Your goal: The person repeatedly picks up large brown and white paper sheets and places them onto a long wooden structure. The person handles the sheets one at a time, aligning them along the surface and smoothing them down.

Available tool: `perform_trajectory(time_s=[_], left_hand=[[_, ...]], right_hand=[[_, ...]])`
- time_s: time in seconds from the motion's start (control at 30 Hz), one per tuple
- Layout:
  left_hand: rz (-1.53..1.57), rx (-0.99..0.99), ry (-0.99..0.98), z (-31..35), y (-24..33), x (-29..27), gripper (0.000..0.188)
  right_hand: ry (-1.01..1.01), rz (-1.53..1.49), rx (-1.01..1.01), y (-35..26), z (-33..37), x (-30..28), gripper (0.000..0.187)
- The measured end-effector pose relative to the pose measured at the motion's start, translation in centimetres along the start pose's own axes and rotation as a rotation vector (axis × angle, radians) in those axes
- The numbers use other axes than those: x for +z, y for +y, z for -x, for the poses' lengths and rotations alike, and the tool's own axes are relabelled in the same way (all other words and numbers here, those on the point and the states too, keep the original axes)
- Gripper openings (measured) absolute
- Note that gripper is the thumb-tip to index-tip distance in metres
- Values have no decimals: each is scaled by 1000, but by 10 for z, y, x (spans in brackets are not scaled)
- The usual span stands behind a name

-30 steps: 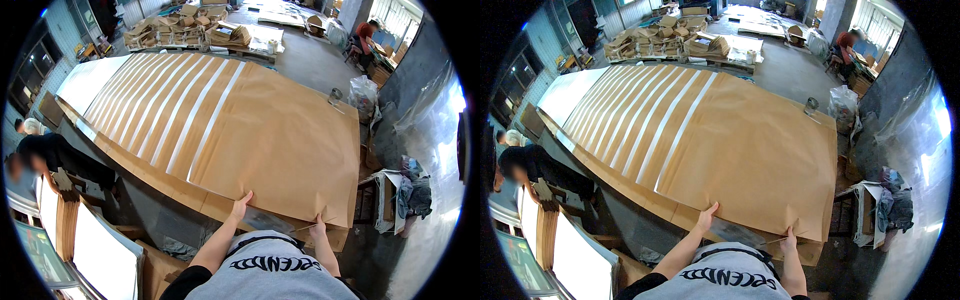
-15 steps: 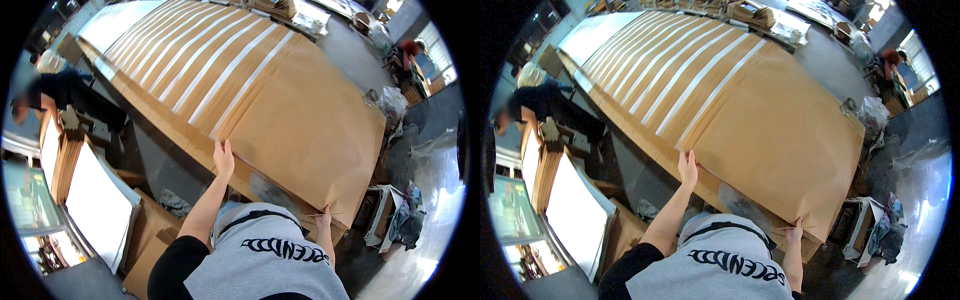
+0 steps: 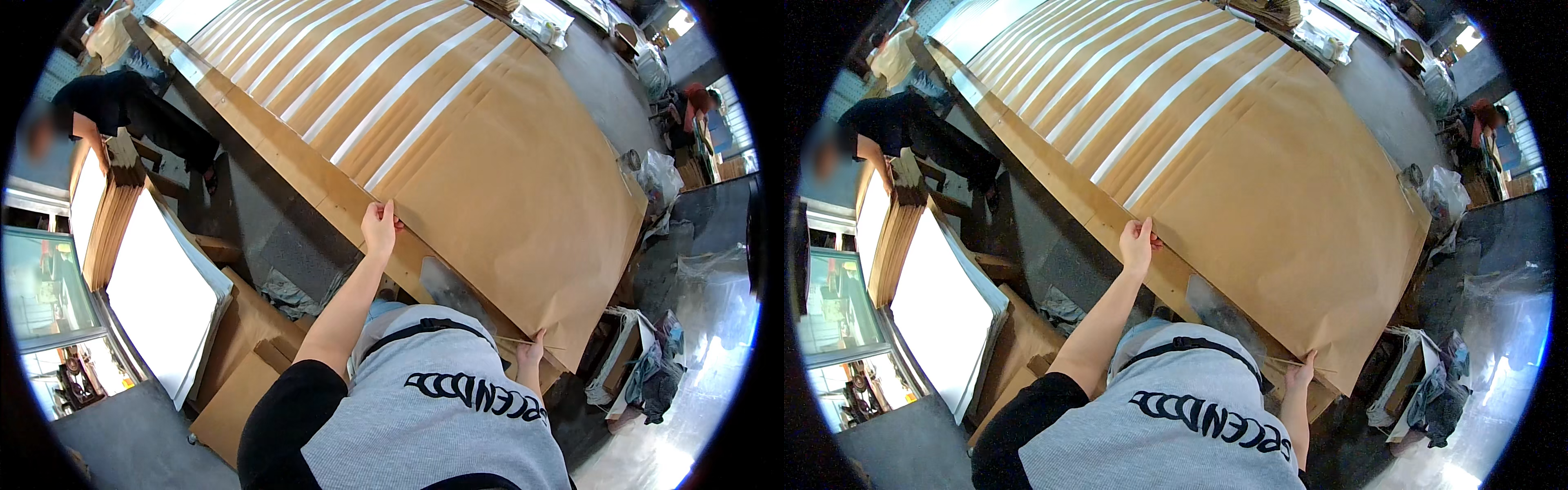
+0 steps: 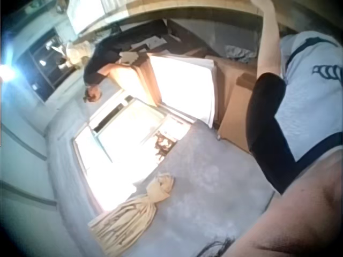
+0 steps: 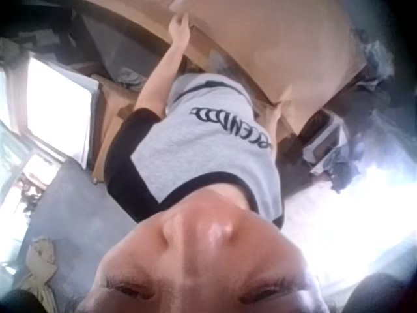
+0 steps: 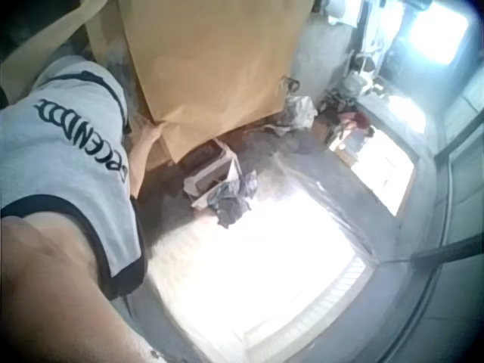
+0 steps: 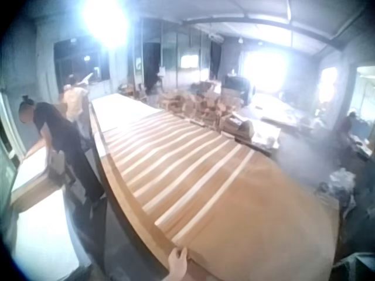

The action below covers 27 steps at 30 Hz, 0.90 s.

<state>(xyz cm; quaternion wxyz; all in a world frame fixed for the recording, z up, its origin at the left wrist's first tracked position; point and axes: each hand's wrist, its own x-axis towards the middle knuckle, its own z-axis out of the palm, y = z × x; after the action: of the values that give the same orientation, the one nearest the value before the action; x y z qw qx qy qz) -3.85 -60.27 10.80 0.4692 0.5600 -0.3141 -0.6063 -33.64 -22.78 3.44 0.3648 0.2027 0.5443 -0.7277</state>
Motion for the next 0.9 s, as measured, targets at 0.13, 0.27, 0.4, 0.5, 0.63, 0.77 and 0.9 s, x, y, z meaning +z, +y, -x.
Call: perform_trajectory(time_s=[0.13, 0.27, 0.4, 0.5, 0.63, 0.77, 0.9], left_hand=[[-131, -18, -33, 4, 9, -2, 21], [-196, -52, -52, -5, 7, -4, 22], [-186, -97, -63, -3, 10, -1, 23], [-103, -92, -108, -9, 1, -9, 25], [-81, -127, -119, -8, 3, -10, 25], [-41, -161, -116, -5, 7, -9, 24], [-65, -133, -121, -7, 4, -11, 24]], right_hand=[[7, 11, -17, -1, 4, 8, 35], [-47, 11, -26, -2, -4, 1, 43], [-15, -16, -33, 1, -18, -11, 44], [27, -7, -15, 1, -18, -9, 43], [81, 19, -4, -2, -8, 2, 46], [69, 33, 24, -2, -11, -5, 45], [55, 17, 8, 0, -11, -6, 41]])
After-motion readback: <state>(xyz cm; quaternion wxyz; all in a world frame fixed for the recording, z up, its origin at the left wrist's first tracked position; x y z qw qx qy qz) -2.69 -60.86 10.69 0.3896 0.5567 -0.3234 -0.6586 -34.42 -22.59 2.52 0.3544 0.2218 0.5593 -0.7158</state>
